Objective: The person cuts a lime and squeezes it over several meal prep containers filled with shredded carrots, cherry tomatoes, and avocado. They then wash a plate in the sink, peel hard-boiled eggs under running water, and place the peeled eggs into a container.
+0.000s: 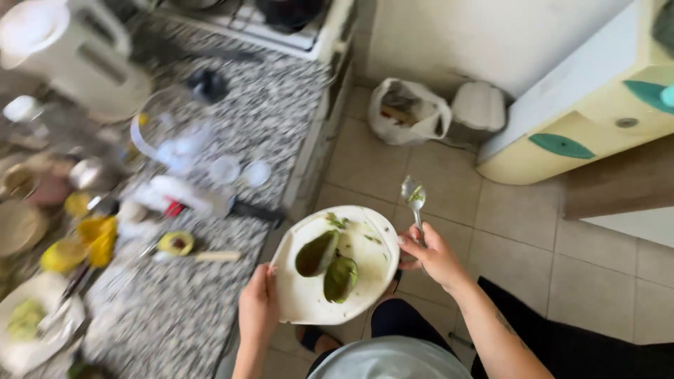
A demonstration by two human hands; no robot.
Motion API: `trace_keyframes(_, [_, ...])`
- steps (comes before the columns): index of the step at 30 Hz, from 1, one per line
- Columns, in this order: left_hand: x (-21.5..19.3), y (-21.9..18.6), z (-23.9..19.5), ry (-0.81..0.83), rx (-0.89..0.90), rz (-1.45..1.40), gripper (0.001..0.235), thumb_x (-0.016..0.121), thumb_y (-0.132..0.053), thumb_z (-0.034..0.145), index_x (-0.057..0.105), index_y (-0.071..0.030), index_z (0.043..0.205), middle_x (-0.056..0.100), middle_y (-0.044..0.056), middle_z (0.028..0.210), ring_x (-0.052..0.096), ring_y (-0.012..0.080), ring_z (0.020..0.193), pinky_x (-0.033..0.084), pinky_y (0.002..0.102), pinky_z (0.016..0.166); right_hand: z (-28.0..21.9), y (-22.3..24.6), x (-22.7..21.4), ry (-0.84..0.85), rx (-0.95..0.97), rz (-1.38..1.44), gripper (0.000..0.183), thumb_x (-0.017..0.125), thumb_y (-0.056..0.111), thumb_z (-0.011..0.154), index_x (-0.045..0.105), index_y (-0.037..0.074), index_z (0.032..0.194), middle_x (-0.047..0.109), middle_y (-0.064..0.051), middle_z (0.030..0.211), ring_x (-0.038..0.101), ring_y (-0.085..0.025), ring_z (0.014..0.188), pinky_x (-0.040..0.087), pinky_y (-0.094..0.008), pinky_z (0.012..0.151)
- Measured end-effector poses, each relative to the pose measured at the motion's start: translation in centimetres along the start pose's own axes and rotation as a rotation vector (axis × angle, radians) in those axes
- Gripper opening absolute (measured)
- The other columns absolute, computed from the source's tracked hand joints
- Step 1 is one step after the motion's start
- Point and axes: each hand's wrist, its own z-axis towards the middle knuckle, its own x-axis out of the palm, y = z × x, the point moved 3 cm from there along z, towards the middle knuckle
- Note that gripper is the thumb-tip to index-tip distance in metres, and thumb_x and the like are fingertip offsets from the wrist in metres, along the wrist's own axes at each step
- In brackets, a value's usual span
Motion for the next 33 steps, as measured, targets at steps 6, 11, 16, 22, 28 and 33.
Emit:
trace_keyframes(6, [14.5,-10.3,10.5,0.271,0.199,-0.032,0.027,0.037,-0.033,0.093,0.053,-0.012,0.095,0.064,0.010,0.079,0.060,0.0288,0.070,0.043,0.038,0.060,9.1,-2.7,-15.0,0.023,-0.003,0.153,0.027,0.062,0.009,0.084,0.036,0.016,0.080,0.047,0.000,0.075,0.055,-0.014,0.063,0.051,-0.032,0.043])
trace_keyframes(11, [23.4,-18.4,21.3,0.450,0.223,-0.015,0.045,0.032,-0.052,0.089,0.053,-0.014,0.079,0.058,0.002,0.068,0.053,0.0167,0.061,0.036,0.032,0.053,17.3,-5.8,-23.2,-0.119,0.106,0.252,0.026,0.063,0.001,0.080,0.042,0.016,0.083,0.052,-0.002,0.083,0.061,-0.021,0.077,0.055,-0.041,0.050])
trace_keyframes(16, [34.0,-20.1,35.7,0.290,0.276,-0.013,0.066,0.041,-0.059,0.082,0.044,-0.015,0.131,0.056,0.001,0.121,0.060,0.0197,0.090,0.049,0.038,0.072,29.5,-13.9,-27.7,-0.400,0.067,0.639,0.031,0.065,-0.001,0.076,0.038,0.012,0.076,0.060,-0.015,0.076,0.062,-0.029,0.066,0.058,-0.049,0.050])
trace_keyframes(22, [50.0,-21.8,57.5,0.211,-0.012,0.123,0.100,0.073,-0.056,0.063,0.027,-0.017,0.143,0.044,0.010,0.130,0.052,0.0260,0.112,0.050,0.041,0.079,47.6,-13.7,-28.3,-0.664,0.263,0.701,0.020,0.060,0.007,0.082,0.040,0.009,0.085,0.062,-0.020,0.107,0.061,-0.039,0.097,0.051,-0.056,0.074])
trace_keyframes(28, [66.6,-13.7,75.3,0.392,-0.160,0.201,0.041,0.052,-0.043,0.088,0.060,-0.018,0.120,0.065,0.010,0.111,0.060,0.0297,0.107,0.048,0.044,0.088,78.2,-15.3,-25.9,-0.859,0.340,0.407,0.038,0.058,0.000,0.083,0.045,-0.001,0.119,0.054,-0.025,0.105,0.065,-0.038,0.078,0.058,-0.046,0.055])
trace_keyframes(33, [67.7,-17.7,73.4,0.659,-0.118,-0.011,0.040,0.060,-0.031,0.085,0.063,-0.010,0.119,0.064,0.013,0.113,0.057,0.0294,0.111,0.045,0.041,0.092,85.2,-17.9,-25.8,-0.929,0.405,0.213,0.022,0.059,0.001,0.076,0.043,0.007,0.090,0.051,-0.013,0.070,0.059,-0.030,0.040,0.051,-0.034,0.031])
